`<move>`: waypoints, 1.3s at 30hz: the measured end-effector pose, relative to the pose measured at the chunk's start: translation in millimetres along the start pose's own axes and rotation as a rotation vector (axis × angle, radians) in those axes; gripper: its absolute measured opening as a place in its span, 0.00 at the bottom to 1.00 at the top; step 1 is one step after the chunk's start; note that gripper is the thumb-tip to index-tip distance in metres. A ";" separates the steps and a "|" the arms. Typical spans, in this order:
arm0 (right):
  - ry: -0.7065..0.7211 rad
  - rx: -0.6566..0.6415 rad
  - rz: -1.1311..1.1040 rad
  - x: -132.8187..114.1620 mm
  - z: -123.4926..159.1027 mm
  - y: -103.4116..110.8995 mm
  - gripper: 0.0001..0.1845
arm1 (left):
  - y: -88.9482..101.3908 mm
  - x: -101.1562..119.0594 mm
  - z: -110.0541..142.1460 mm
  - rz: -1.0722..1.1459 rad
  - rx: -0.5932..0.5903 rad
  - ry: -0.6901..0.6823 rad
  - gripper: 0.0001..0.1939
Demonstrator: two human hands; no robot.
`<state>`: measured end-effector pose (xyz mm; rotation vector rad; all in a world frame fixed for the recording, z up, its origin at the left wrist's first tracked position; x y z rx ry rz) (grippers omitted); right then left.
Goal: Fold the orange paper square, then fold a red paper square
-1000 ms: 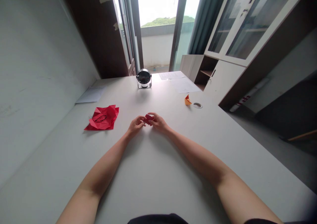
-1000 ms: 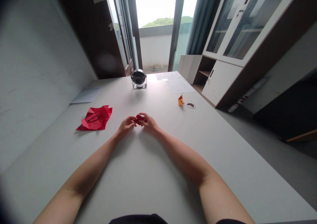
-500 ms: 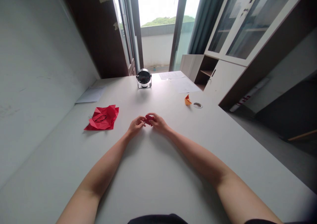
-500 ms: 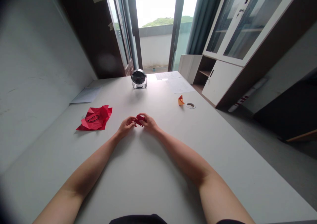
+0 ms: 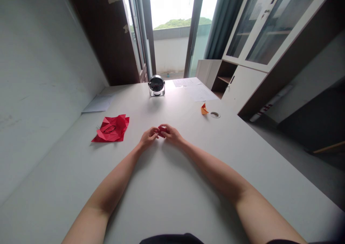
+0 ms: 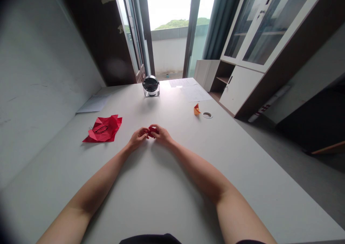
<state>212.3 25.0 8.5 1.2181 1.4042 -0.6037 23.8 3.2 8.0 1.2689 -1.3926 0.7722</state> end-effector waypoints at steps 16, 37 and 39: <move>0.008 0.016 0.145 -10.1 3.6 1.9 0.21 | -3.9 13.4 1.6 0.021 -0.015 0.008 0.10; 0.008 0.027 0.204 -5.1 4.4 0.2 0.21 | -1.9 4.2 1.5 0.016 -0.013 0.014 0.10; 0.007 0.020 0.199 -6.5 4.6 0.1 0.21 | -1.4 3.5 1.7 0.001 -0.008 0.015 0.11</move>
Point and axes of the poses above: each hand's wrist, its own z-axis away from the middle knuckle, its own y-axis out of the back of the hand, x = y × z, the point moved 1 cm from there along -z, towards the middle knuckle, and after that the axes turned 1 degree about z, right-handed, at the moved point
